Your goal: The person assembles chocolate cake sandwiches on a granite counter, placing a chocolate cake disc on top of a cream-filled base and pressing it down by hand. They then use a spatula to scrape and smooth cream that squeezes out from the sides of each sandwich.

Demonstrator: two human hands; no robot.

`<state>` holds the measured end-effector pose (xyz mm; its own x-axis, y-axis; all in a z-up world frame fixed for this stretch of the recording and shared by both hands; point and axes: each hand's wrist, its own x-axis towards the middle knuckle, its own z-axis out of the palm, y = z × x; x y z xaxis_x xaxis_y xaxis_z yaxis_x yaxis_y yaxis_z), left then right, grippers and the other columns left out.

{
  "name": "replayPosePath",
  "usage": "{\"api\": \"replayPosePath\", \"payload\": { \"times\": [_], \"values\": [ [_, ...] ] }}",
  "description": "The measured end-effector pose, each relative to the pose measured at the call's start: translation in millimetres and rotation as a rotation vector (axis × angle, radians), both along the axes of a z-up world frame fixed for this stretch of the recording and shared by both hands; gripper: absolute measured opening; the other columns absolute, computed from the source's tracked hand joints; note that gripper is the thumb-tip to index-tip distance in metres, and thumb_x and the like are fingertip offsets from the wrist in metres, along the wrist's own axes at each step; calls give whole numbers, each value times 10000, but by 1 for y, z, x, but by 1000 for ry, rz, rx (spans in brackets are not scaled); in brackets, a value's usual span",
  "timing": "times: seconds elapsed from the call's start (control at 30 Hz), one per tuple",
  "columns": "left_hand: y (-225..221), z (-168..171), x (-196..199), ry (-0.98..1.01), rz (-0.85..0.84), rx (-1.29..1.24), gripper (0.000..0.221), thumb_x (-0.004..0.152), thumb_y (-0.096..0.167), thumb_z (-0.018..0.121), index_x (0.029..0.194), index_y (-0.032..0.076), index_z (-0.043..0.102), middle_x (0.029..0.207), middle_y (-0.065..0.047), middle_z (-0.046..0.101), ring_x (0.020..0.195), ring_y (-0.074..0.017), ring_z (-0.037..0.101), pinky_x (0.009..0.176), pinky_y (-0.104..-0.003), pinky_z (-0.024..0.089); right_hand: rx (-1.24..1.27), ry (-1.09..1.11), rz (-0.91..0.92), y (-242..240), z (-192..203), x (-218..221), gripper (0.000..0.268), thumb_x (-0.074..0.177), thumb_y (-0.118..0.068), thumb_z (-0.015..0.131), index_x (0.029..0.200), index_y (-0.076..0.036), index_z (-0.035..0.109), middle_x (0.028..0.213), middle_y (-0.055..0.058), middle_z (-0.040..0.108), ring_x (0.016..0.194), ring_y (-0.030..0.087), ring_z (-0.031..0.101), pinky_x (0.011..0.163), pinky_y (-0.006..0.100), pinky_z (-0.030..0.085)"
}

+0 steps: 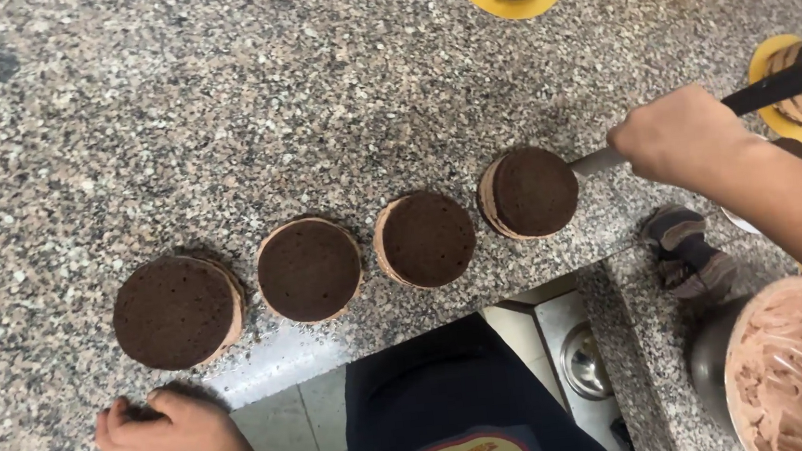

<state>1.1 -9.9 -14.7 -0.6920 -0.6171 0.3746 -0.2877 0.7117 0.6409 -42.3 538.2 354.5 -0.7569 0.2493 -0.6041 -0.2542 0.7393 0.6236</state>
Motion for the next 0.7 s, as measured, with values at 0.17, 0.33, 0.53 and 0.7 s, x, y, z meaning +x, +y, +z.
{"api": "replayPosePath", "payload": {
  "times": [0.17, 0.33, 0.53, 0.7],
  "values": [
    [-1, 4, 0, -10, -15, -10, 342, 1002, 202, 579, 1228, -53, 554, 1478, -206, 493, 1426, -396, 382, 1194, -582, 286, -26, 48, -23, -1, -10, 24, 93, 858, -180, 685, 906, -166, 763, 876, 53, 762, 883, 239, 761, 760, 392, 607],
    [-1, 3, 0, -4, -19, -8, 367, 1031, 258, 553, 1225, -54, 551, 1506, -207, 488, 1437, -399, 376, 1196, -587, 289, 18, 90, 172, -19, -7, 45, 42, 857, -121, 677, 882, -113, 710, 809, 37, 723, 809, 192, 711, 725, 357, 607],
    [-4, -1, 1, -44, 1, -17, 374, 1022, 267, 528, 1227, -45, 554, 1483, -203, 486, 1436, -403, 376, 1183, -594, 296, 83, 81, 225, -34, -5, 58, 86, 885, -120, 659, 856, -50, 699, 818, 68, 705, 764, 166, 694, 642, 331, 610],
    [-5, -4, 1, -31, -13, -23, 385, 1052, 291, 529, 1228, -51, 547, 1505, -208, 478, 1427, -404, 368, 1174, -596, 299, 6, 28, 149, -47, -3, 70, 76, 893, -126, 652, 861, -93, 712, 775, 51, 712, 713, 168, 711, 591, 312, 603]
  ]
}}
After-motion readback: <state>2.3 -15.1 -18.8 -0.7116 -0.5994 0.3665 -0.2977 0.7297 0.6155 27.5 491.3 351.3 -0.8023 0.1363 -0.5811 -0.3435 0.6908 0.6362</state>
